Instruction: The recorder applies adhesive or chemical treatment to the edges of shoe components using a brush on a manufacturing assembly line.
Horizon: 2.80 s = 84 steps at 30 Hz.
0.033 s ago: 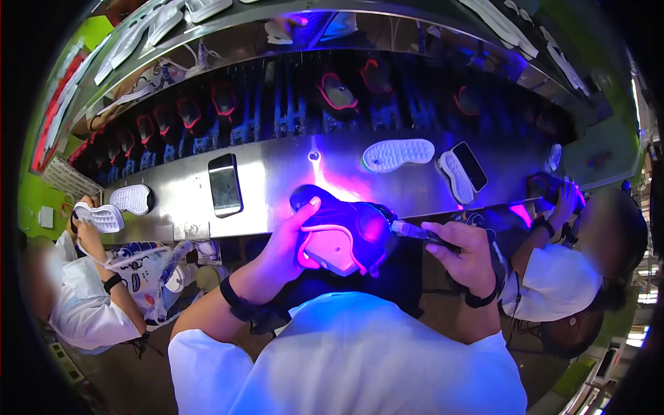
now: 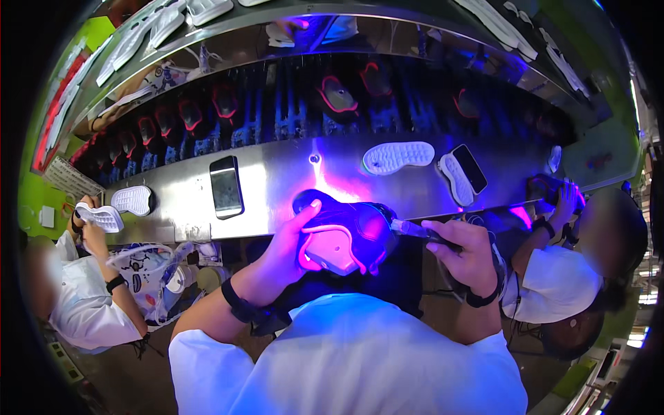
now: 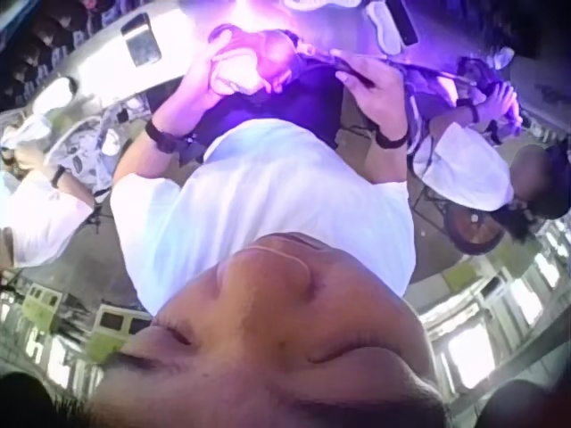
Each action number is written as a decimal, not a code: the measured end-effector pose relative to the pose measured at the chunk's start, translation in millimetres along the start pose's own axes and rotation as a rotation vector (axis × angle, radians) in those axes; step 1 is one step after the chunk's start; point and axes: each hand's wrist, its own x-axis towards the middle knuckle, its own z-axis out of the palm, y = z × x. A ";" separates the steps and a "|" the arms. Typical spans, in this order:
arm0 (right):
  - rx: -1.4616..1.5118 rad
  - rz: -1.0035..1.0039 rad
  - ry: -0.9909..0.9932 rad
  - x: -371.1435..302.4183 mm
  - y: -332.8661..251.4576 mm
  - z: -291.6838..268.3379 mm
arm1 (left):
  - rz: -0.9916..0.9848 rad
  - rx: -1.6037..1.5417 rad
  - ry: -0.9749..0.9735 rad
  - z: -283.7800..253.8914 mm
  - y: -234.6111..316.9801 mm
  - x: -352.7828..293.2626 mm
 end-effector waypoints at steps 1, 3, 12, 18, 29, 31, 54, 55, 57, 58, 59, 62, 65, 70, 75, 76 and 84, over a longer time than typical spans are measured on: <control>0.000 -0.009 0.004 5.0 -1.6 -4.1 | -0.065 -0.089 -0.100 2.0 0.2 -3.4; -0.016 -0.057 -0.003 12.2 -3.9 -10.9 | -0.126 -0.213 -0.211 8.9 -0.5 -4.8; -0.052 -0.197 -0.042 40.4 -6.4 -5.1 | -0.492 -0.638 -0.225 -33.7 -25.5 -8.6; -0.063 -0.229 -0.054 50.5 -7.8 14.4 | -0.761 -0.964 -0.284 -44.7 -42.2 -8.9; 0.030 -0.261 -0.073 0.4 23.2 81.1 | -0.285 -0.537 -0.313 -37.5 -24.3 -44.6; 0.014 -0.204 -0.057 9.2 29.5 90.1 | 0.041 -0.084 0.042 0.2 7.0 -67.3; 0.773 0.607 0.212 15.4 169.7 89.7 | -0.343 1.332 0.711 -127.4 313.3 206.8; 0.778 0.572 0.329 18.7 176.1 90.8 | -0.345 1.361 0.689 -129.7 316.1 228.8; 0.781 0.580 0.399 16.4 192.9 86.7 | 0.219 1.875 0.831 -138.1 309.6 263.1; 0.804 0.563 0.406 20.4 195.9 89.5 | 0.224 1.889 0.848 -173.4 316.7 268.5; 0.842 0.529 0.384 31.0 194.7 98.2 | 0.639 2.067 1.032 -224.0 335.3 261.0; 0.784 0.535 0.449 16.2 204.5 102.7 | 0.898 2.157 1.019 -205.6 305.6 314.1; 0.739 0.556 0.471 11.9 206.4 104.4 | 0.722 2.238 0.894 -171.0 311.0 328.5; 0.606 0.501 0.465 21.2 212.3 111.7 | 0.433 2.336 0.801 -97.7 260.6 370.3; 0.605 0.406 0.551 13.3 222.2 120.0 | 0.276 2.158 0.747 -49.8 244.0 343.2; 0.571 0.367 0.579 13.1 224.5 120.5 | 0.282 2.171 0.731 -35.8 242.7 332.2; 0.436 0.375 0.508 7.9 220.2 110.7 | 0.385 1.781 0.812 -52.7 260.7 347.2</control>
